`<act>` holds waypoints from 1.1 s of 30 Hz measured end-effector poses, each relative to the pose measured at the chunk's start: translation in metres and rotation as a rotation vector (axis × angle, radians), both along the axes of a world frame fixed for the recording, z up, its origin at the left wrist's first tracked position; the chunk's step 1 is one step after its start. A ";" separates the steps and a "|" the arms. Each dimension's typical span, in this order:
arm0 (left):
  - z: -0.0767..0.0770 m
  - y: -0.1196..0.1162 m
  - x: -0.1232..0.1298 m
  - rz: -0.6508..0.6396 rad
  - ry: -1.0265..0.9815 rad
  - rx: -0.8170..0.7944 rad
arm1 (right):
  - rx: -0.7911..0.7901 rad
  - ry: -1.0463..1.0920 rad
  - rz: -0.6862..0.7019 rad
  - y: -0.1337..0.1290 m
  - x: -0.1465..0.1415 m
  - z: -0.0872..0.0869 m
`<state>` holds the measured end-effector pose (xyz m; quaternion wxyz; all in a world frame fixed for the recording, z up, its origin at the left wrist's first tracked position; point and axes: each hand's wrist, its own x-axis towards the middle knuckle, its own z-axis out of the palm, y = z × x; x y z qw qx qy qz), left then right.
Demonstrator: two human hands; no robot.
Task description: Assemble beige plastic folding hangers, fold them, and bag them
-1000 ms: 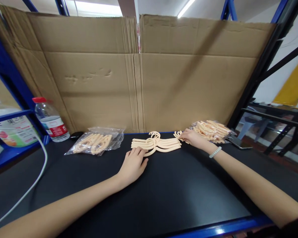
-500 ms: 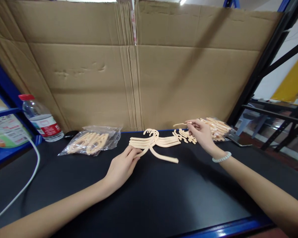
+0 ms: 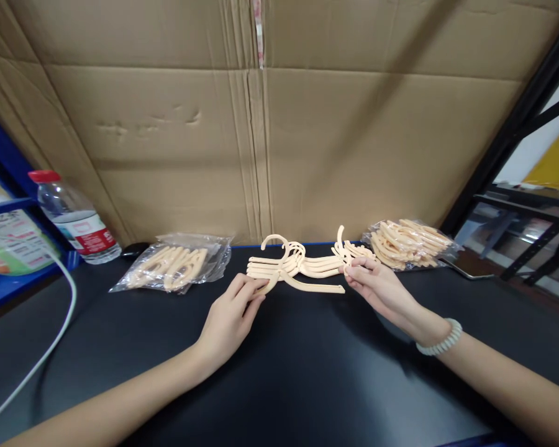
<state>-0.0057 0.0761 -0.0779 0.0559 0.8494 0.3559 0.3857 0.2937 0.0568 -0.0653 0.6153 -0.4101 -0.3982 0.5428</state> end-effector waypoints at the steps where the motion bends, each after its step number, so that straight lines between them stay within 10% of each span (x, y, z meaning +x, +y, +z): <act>1: 0.000 0.000 0.000 -0.001 -0.006 -0.006 | -0.016 0.022 0.022 0.000 0.000 -0.002; 21: 0.006 -0.001 0.001 -0.015 -0.009 0.066 | -0.217 -0.150 0.442 -0.003 0.017 0.011; 33: 0.006 -0.004 0.001 -0.019 0.031 0.135 | -0.162 -0.178 0.398 -0.002 0.011 0.003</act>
